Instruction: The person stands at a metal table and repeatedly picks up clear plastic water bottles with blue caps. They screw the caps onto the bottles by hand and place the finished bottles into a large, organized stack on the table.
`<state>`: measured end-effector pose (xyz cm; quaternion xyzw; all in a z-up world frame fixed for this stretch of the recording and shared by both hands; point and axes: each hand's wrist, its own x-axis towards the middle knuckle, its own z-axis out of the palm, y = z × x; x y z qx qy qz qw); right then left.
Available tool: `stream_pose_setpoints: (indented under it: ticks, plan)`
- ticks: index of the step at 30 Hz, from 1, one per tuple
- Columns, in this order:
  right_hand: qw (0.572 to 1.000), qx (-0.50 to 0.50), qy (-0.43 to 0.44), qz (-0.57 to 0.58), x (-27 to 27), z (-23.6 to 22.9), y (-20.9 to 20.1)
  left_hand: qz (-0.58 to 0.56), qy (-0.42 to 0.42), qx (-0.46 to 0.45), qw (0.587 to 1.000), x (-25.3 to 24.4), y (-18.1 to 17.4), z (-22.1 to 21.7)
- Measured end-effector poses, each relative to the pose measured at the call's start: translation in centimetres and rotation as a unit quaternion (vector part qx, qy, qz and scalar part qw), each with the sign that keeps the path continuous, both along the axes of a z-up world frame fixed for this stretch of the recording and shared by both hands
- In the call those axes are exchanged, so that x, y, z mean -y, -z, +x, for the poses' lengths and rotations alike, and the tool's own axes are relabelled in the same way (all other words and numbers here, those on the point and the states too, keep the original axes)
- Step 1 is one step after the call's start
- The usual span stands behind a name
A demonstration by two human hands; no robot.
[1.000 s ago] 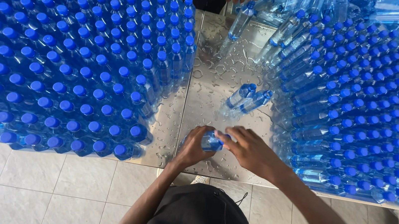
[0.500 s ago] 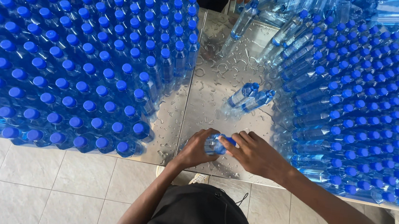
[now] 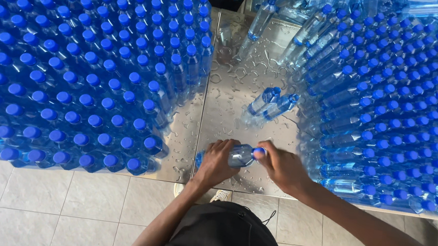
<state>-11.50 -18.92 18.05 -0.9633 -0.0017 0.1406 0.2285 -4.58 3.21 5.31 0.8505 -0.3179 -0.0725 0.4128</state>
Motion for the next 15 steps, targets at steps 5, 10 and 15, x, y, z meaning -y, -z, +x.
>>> stream_pose_setpoints:
  ticks: [5,10,15]
  plan:
    - [0.870,0.348,-0.303,-0.177,2.1,-0.1,-0.6,-0.046,0.214,-0.208,0.953,-1.9,-7.5,1.7]
    - [0.829,0.423,-0.362,-0.052,2.5,-1.5,5.3,-0.005,0.399,-0.284,0.872,-2.0,-7.4,1.5]
    - [0.962,0.236,-0.124,0.059,2.1,-2.0,5.1,0.029,0.207,-0.270,0.940,-0.3,-4.6,-0.8]
